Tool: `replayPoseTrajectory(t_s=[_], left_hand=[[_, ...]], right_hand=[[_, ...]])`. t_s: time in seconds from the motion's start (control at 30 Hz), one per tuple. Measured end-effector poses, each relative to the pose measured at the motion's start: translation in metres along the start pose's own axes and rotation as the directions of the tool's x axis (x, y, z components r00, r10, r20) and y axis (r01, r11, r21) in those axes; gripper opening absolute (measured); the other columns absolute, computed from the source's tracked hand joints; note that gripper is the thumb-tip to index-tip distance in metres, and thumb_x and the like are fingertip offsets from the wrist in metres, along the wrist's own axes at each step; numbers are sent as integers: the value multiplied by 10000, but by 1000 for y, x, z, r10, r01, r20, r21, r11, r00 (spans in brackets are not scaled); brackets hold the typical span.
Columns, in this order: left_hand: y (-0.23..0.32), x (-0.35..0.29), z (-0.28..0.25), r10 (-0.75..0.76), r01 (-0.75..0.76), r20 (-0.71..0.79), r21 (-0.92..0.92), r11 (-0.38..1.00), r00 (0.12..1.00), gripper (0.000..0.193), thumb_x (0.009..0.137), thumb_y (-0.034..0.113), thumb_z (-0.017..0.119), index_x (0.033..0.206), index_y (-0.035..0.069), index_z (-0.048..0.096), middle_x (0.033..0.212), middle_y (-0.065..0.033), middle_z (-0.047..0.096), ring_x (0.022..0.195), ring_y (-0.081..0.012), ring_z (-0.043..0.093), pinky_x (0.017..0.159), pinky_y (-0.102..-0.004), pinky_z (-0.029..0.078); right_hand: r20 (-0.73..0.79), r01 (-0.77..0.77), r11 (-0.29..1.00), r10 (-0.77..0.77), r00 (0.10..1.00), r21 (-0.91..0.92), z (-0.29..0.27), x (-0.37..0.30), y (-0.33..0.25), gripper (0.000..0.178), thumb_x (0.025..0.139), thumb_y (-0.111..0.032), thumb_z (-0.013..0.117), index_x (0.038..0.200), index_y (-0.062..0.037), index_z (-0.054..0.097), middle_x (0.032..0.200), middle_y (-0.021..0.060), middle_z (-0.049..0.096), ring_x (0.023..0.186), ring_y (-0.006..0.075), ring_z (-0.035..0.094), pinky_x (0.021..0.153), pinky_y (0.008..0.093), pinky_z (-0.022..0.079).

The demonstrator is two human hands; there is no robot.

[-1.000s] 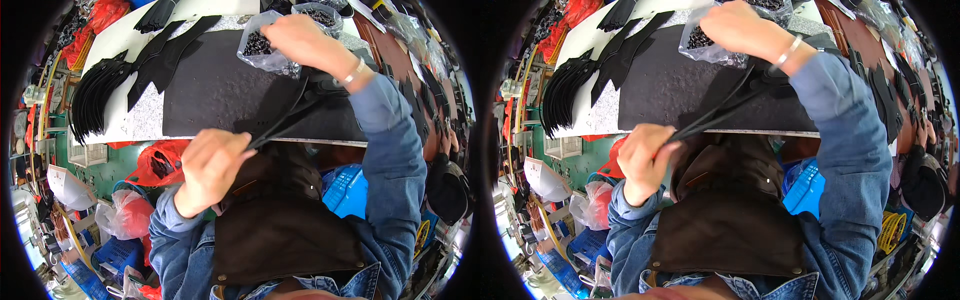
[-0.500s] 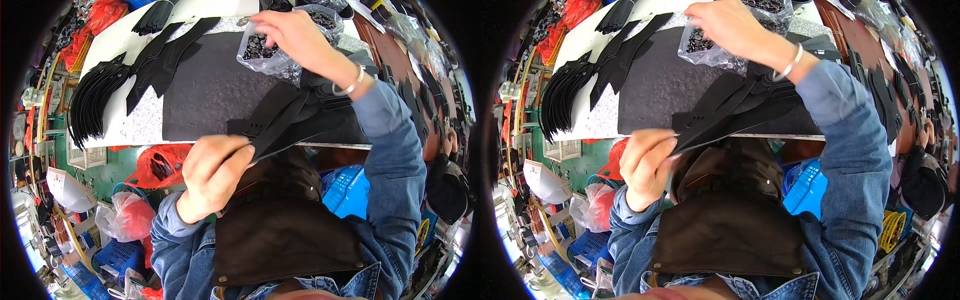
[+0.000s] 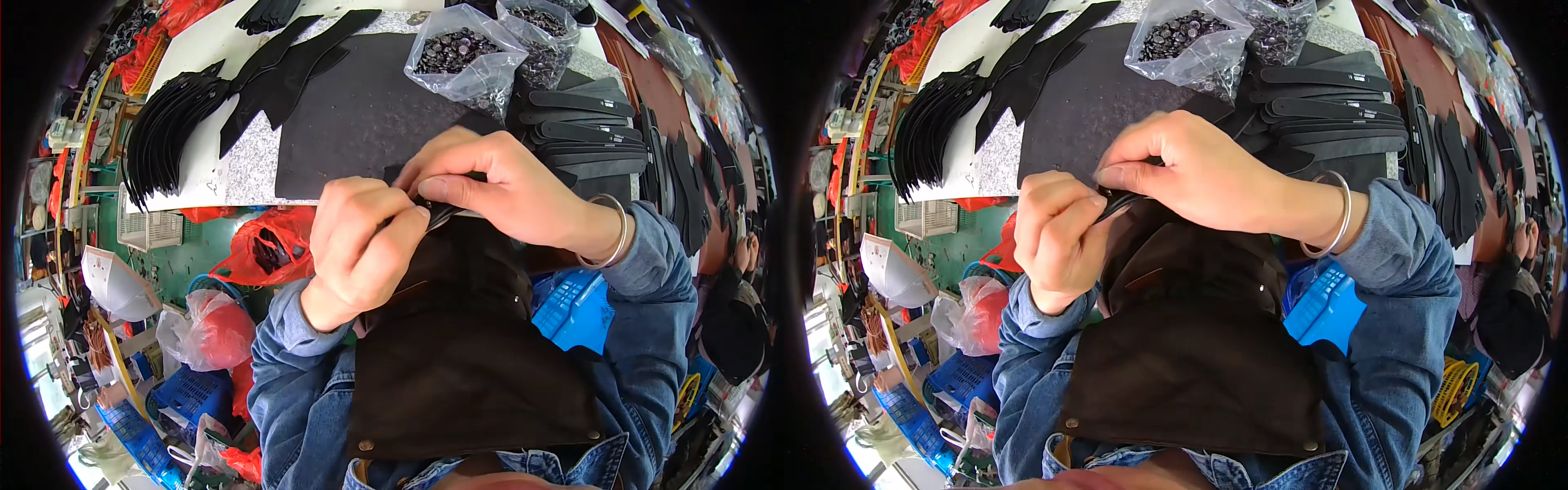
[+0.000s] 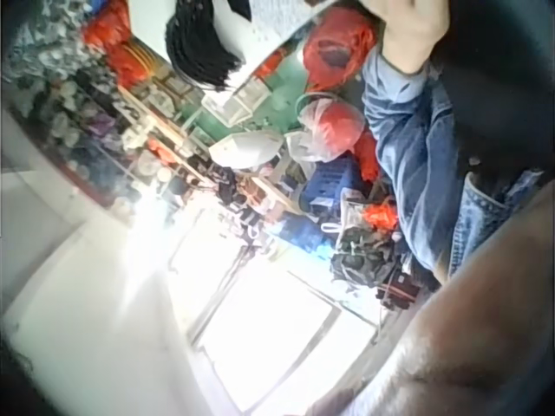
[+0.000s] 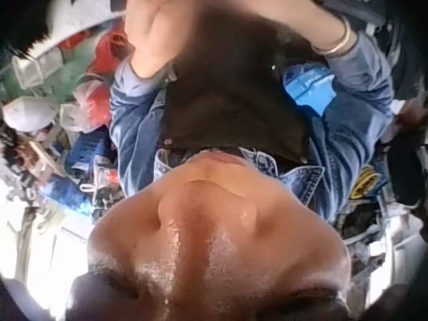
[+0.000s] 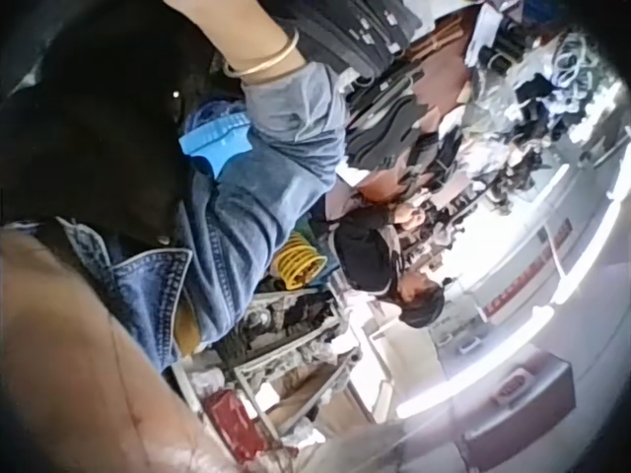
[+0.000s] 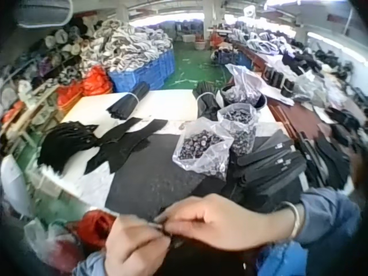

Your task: Attaching metal fasteners to black fabric strips and packaging them into red bags.

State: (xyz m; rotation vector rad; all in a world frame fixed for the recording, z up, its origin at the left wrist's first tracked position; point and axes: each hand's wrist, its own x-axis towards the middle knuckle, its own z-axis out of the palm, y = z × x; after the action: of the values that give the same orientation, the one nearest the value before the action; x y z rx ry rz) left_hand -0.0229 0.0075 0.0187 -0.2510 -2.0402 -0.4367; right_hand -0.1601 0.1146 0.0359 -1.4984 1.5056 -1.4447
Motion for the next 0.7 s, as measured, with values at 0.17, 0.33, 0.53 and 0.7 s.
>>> replayPoseTrajectory(t_s=[0.17,0.33,0.53,0.7], left_hand=[[7,2,-2,-150,150,11,-136,979,989,332,509,-73,703,804,1,569,761,-90,551,644,-241,539,543,-321,447],[14,6,-8,-358,372,100,-253,893,928,304,555,-78,726,804,-4,568,766,-109,565,642,-225,555,561,-302,455],[17,6,-13,-448,469,140,-305,829,883,272,570,-80,714,789,2,575,752,-110,593,660,-219,574,591,-292,465],[17,8,-13,-444,452,94,-287,845,891,261,577,-86,696,790,-8,567,740,-109,594,660,-222,575,599,-289,465]], right_hand=[[1,33,991,-33,999,-133,0,-2,-11,115,796,-94,607,764,15,598,710,115,542,617,282,529,549,340,416],[24,209,956,-209,978,-206,-2,-7,-11,146,780,-114,629,808,15,566,742,121,521,648,295,522,541,343,415],[72,416,819,-423,903,-395,2,-10,-12,331,692,-228,712,872,7,563,768,100,526,629,246,526,526,309,429],[60,467,714,-515,855,-522,7,-6,-16,306,647,-219,712,783,-31,512,748,75,452,628,230,501,529,329,418]])
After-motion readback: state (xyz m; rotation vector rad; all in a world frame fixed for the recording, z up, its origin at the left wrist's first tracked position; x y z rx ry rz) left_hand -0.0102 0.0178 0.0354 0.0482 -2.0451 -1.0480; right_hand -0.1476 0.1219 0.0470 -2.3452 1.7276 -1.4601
